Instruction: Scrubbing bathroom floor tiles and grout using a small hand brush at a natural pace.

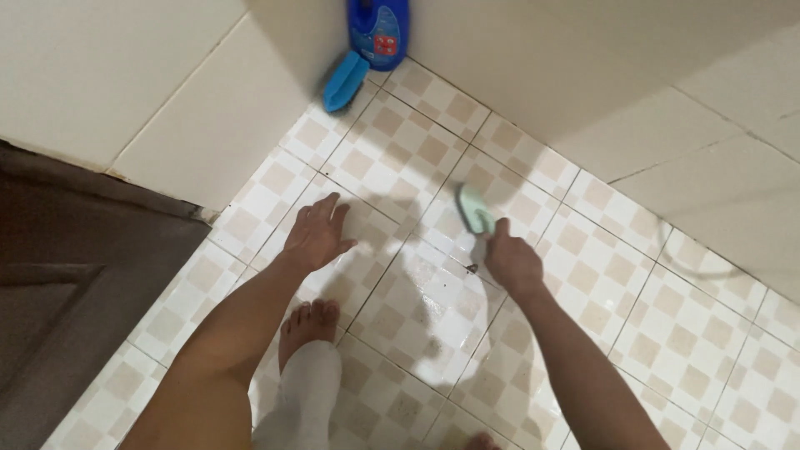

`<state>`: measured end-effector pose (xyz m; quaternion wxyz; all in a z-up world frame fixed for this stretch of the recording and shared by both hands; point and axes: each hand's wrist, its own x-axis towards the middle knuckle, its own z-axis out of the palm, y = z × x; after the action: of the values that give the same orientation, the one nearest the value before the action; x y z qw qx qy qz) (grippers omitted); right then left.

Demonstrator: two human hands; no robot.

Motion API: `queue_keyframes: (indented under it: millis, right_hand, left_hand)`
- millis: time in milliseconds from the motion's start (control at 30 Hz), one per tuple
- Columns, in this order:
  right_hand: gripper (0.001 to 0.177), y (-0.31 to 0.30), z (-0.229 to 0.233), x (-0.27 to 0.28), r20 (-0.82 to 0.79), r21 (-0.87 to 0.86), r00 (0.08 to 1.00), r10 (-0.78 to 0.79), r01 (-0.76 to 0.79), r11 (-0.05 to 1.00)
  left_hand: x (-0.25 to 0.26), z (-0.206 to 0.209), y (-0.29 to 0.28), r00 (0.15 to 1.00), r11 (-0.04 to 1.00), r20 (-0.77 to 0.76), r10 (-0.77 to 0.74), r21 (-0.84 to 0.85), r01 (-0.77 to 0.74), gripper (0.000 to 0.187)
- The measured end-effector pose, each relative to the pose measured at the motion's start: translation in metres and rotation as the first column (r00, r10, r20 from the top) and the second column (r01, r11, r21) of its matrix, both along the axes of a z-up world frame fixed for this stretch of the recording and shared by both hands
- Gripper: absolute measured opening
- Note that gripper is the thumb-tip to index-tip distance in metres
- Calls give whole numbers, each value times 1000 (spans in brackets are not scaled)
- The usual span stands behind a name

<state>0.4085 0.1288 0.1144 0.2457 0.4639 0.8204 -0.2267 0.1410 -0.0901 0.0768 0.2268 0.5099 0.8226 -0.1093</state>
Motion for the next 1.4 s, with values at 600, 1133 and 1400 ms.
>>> queue_keyframes:
  millis: [600, 1133, 1400]
  right_hand:
    - [40, -67, 1, 1, -66, -153, 995, 77, -86, 984]
    - [45, -61, -21, -99, -99, -139, 995, 20, -34, 990]
    - [44, -52, -32, -134, -111, -212, 993, -31, 6, 977]
  left_hand:
    - [4, -6, 8, 999, 999, 26, 39, -28, -39, 79]
    - [-36, -3, -26, 999, 1000, 34, 12, -5, -11, 82]
    - [-88, -14, -32, 988, 987, -52, -146, 57, 149, 65]
